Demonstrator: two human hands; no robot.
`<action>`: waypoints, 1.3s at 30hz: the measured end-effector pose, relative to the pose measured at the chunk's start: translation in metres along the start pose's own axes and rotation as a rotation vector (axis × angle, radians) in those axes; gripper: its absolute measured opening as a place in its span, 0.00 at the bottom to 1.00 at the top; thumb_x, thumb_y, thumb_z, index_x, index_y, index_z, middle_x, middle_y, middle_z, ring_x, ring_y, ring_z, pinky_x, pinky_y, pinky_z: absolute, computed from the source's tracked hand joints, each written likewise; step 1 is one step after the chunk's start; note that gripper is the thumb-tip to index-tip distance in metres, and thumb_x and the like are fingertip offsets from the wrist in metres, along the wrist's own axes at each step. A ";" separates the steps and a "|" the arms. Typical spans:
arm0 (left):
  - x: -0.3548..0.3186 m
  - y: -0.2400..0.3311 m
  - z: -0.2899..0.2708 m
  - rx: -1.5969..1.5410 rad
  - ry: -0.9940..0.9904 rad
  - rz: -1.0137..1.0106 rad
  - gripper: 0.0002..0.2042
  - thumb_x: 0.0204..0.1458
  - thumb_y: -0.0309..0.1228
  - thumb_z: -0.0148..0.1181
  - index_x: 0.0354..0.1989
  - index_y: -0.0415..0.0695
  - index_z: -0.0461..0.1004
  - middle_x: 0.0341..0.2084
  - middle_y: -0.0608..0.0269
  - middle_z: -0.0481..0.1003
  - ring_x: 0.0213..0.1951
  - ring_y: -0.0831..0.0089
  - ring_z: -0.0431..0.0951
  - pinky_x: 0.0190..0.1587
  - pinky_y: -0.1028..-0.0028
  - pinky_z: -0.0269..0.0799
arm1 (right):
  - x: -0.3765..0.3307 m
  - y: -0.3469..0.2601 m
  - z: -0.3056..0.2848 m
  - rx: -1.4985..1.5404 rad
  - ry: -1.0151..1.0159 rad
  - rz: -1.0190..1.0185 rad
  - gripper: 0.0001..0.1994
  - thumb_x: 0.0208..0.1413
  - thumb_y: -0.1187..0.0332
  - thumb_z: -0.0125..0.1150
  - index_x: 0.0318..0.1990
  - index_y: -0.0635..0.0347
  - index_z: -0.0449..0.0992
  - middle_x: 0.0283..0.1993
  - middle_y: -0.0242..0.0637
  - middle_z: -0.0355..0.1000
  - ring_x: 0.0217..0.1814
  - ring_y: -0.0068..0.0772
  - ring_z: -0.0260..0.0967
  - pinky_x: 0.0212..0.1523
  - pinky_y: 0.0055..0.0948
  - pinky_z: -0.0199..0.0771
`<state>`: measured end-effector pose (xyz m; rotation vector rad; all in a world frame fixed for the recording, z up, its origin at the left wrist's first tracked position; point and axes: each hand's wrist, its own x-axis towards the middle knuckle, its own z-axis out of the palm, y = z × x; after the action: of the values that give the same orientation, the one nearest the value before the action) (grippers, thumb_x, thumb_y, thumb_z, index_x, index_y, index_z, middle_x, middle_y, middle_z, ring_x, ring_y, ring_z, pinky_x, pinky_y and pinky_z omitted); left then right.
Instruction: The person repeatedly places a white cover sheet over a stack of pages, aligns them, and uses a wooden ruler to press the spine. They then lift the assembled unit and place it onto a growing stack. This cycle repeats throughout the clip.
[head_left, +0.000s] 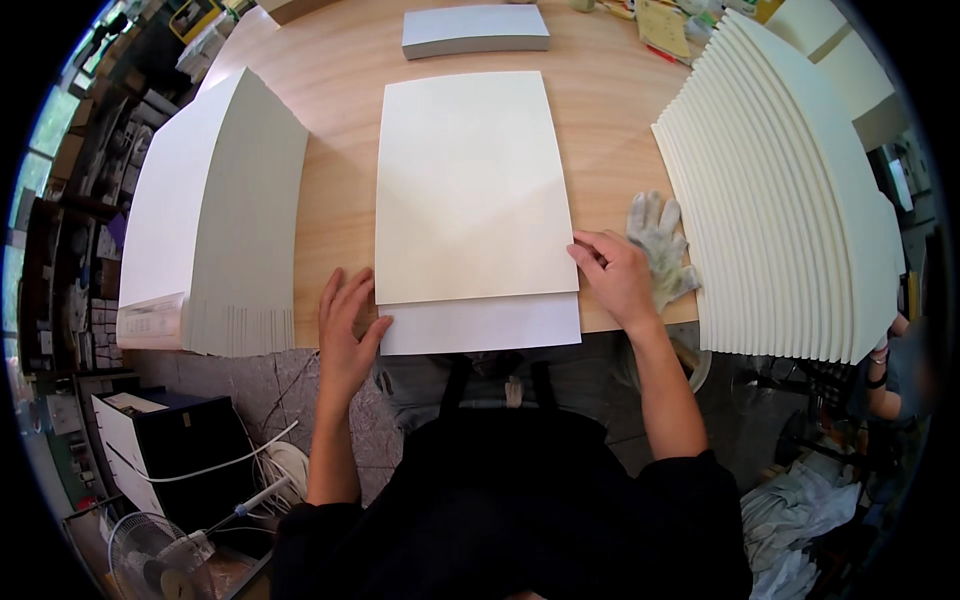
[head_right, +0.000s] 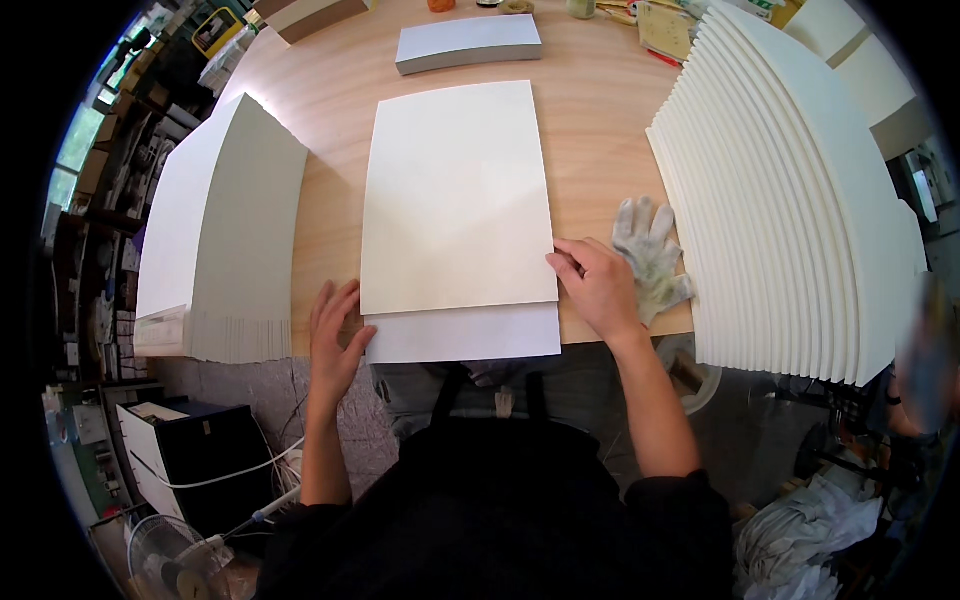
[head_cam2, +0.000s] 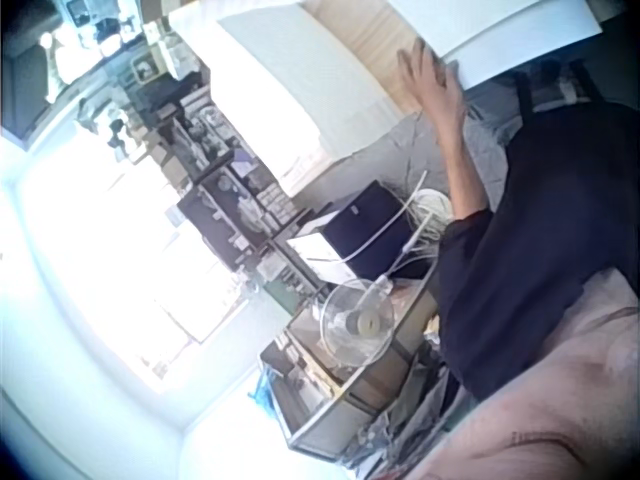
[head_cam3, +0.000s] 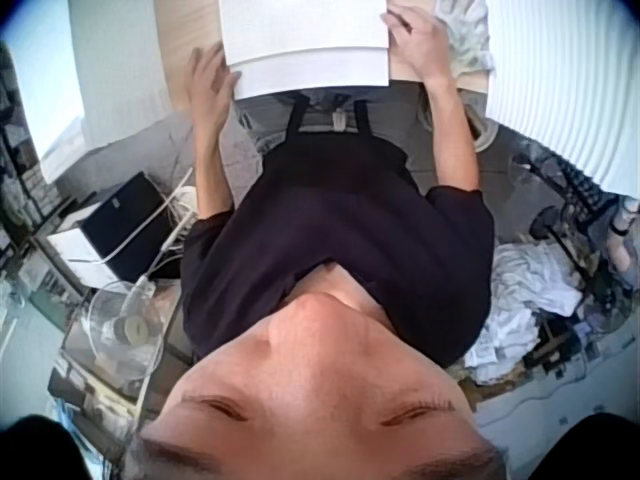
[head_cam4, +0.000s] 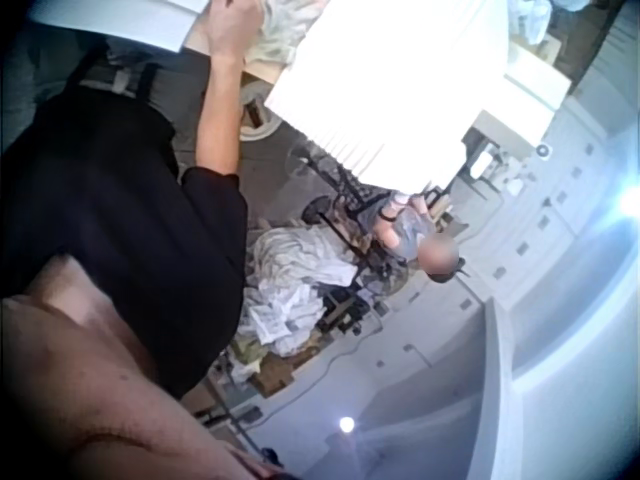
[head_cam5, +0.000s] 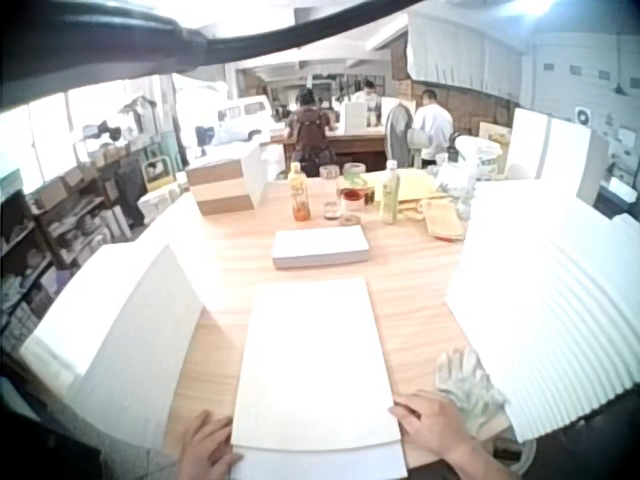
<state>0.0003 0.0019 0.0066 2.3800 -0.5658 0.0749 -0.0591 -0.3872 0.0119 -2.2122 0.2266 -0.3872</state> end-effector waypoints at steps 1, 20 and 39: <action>0.003 0.003 -0.002 0.020 0.009 0.011 0.31 0.51 0.27 0.73 0.65 0.39 0.72 0.69 0.56 0.70 0.75 0.49 0.60 0.75 0.54 0.56 | -0.001 0.002 0.000 0.034 0.002 0.012 0.10 0.61 0.69 0.70 0.45 0.65 0.84 0.34 0.40 0.80 0.31 0.35 0.76 0.35 0.32 0.75; 0.050 0.092 -0.005 0.183 -0.379 0.440 0.35 0.47 0.30 0.76 0.66 0.42 0.71 0.68 0.50 0.69 0.69 0.50 0.69 0.69 0.56 0.66 | -0.061 -0.048 -0.021 -0.136 -0.232 -0.157 0.29 0.45 0.65 0.82 0.58 0.55 0.81 0.77 0.46 0.58 0.84 0.58 0.45 0.78 0.52 0.54; 0.099 0.030 0.014 -0.064 -0.218 0.048 0.19 0.43 0.40 0.80 0.24 0.43 0.75 0.34 0.61 0.75 0.39 0.61 0.76 0.41 0.63 0.73 | -0.001 -0.021 0.026 -0.128 0.031 -0.099 0.14 0.51 0.70 0.76 0.28 0.59 0.71 0.31 0.36 0.68 0.39 0.43 0.64 0.40 0.41 0.66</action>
<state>0.0760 -0.0647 0.0341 2.3277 -0.7168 -0.1809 -0.0505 -0.3543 0.0130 -2.3507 0.1628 -0.4738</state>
